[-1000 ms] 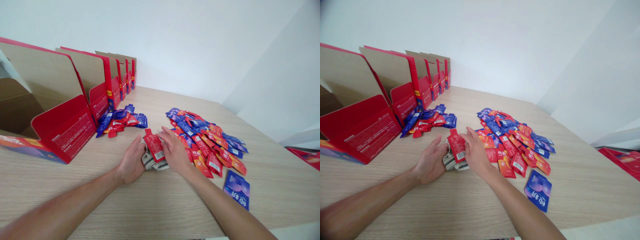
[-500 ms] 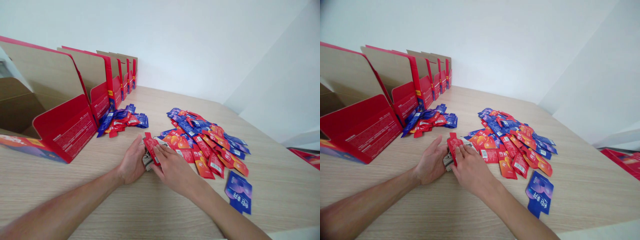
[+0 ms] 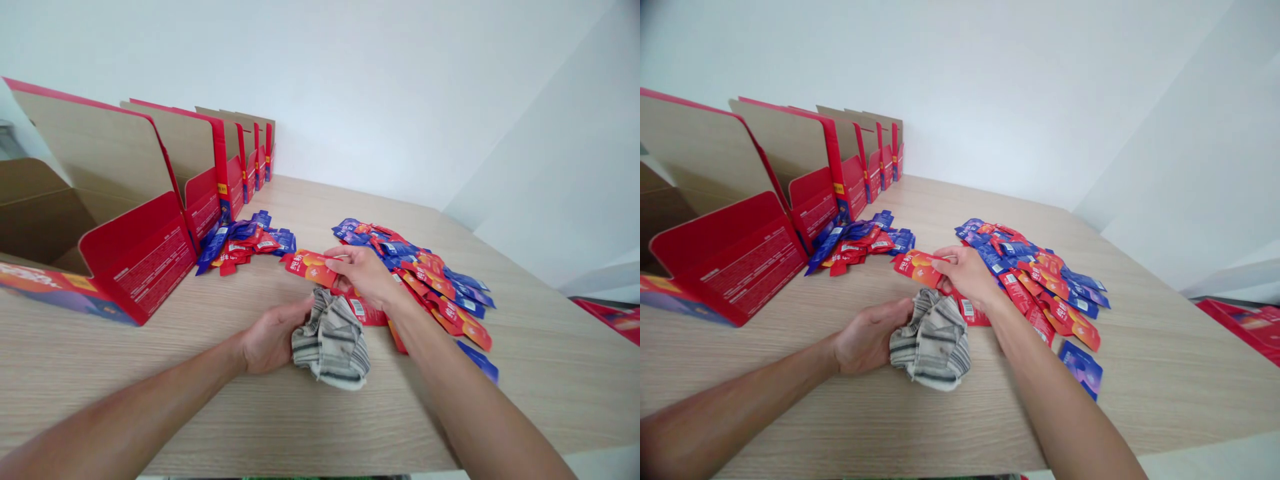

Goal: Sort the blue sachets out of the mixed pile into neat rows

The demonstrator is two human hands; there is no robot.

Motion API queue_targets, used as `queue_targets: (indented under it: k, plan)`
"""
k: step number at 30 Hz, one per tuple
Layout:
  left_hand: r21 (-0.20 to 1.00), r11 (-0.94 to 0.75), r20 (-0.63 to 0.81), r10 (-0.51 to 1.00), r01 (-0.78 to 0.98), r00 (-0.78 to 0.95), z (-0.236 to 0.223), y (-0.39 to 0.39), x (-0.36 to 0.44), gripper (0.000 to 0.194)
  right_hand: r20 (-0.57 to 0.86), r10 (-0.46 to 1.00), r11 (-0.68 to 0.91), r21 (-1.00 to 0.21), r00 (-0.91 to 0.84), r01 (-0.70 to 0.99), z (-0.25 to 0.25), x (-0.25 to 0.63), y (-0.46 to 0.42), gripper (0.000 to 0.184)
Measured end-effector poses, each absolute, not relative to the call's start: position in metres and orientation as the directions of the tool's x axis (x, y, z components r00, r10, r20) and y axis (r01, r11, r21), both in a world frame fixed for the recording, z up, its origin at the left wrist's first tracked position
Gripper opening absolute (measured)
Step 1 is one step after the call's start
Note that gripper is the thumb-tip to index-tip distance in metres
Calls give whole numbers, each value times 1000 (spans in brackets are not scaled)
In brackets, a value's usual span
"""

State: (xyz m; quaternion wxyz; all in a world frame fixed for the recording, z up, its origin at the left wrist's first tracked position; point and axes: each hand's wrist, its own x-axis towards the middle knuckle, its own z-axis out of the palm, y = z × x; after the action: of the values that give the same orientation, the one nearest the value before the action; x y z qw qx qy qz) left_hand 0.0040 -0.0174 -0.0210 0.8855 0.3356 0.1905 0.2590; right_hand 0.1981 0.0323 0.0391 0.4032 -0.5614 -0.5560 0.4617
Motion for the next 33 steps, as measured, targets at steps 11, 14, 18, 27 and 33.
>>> queue_targets:
  k: [11, 14, 18, 27, 33]
  plan:
    - [677, 672, -133, 514, -301, 848, -26, -15, -1, 42, -170, 958, -127, -973, -229, 194, 9, 141, 71, 25]
    - [677, 671, -138, 519, -302, 843, -25, -15, -3, 42, -27, 975, 54, -934, -219, 354, 13, 145, 63, 35]
    - [680, 664, -130, 527, -312, 840, -26, -16, -3, 41, 144, 940, 328, -630, -308, 704, 30, 184, 27, 38]
    - [720, 582, -125, 643, -377, 756, -23, -12, 6, 46, -133, 978, -178, -115, 162, 977, 32, 363, -104, 77]
    - [713, 588, -152, 661, -382, 735, -21, -14, 6, 48, -262, 926, -330, -207, 273, 921, 16, 401, -122, 92]
